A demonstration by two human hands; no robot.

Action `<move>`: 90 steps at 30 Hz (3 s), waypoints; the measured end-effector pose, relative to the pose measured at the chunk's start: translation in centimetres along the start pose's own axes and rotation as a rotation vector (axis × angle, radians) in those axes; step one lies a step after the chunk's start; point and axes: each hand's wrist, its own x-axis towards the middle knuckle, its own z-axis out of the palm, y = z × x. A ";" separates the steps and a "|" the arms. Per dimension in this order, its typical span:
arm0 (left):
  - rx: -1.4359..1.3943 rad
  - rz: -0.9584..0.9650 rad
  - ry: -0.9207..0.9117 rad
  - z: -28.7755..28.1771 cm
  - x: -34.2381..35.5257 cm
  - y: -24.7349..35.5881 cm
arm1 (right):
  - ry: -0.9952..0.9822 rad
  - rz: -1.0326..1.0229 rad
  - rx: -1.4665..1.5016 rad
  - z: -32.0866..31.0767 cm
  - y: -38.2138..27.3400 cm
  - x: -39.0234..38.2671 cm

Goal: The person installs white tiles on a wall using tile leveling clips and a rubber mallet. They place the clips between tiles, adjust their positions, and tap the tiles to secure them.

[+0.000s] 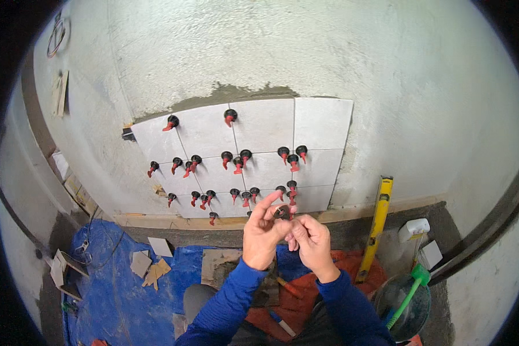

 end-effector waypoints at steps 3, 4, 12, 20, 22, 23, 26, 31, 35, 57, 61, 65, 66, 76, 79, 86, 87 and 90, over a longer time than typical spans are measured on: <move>-0.248 -0.084 -0.107 1.0 1.4 -1.2 | 0.014 0.088 0.202 -1.4 -0.4 0.1; -0.213 -0.061 -0.077 1.3 1.8 -1.6 | 0.046 0.066 0.207 -1.9 -0.5 0.3; -0.028 0.018 -0.048 4.1 4.2 -3.9 | 0.220 -0.010 0.004 -3.9 -1.4 1.1; 0.323 -0.135 0.067 0.0 2.2 -5.9 | 0.558 0.044 0.106 -10.7 2.7 10.0; 0.380 -0.138 0.063 -2.1 -0.1 -6.0 | 0.600 0.116 0.064 -11.8 4.4 11.0; 0.392 -0.155 0.073 -3.1 -1.1 -5.9 | 0.568 0.079 0.080 -12.2 5.0 11.4; 0.397 -0.218 0.155 -5.9 -3.7 -6.1 | 0.544 0.098 0.091 -12.7 6.4 11.9; 0.410 -0.309 0.201 -11.2 -7.3 -8.4 | 0.514 0.133 0.065 -12.7 6.9 12.6; 0.445 -0.412 0.219 -15.4 -10.9 -11.3 | 0.531 0.113 0.079 -12.5 6.6 12.9; 0.769 -0.648 0.111 -17.9 -15.2 -13.1 | 0.719 0.238 0.176 -9.6 3.7 14.6; 0.768 -0.703 0.076 -17.5 -15.6 -13.2 | 0.707 0.272 0.215 -9.5 3.7 14.8; 0.876 -0.653 -0.041 -17.4 -16.0 -13.3 | 0.684 0.234 0.196 -9.9 4.0 15.4; 0.971 -0.662 -0.079 -17.4 -16.0 -13.3 | 0.658 0.239 0.185 -10.2 4.0 15.5; 1.039 -0.630 -0.129 -17.7 -16.2 -14.3 | 0.602 -0.196 -0.906 -10.9 3.4 13.6; 1.097 -0.653 -0.184 -17.8 -16.3 -14.2 | 0.607 -0.330 -1.055 -10.9 3.3 13.6; 1.127 -0.699 -0.209 -18.1 -16.5 -13.6 | 0.628 -0.300 -1.126 -10.8 3.8 13.8; 1.146 -0.692 -0.216 -18.2 -16.5 -13.6 | 0.640 -0.284 -1.119 -10.8 3.9 13.8; 1.128 -0.705 -0.230 -18.3 -16.5 -13.8 | 0.660 -0.234 -1.065 -10.5 4.1 14.2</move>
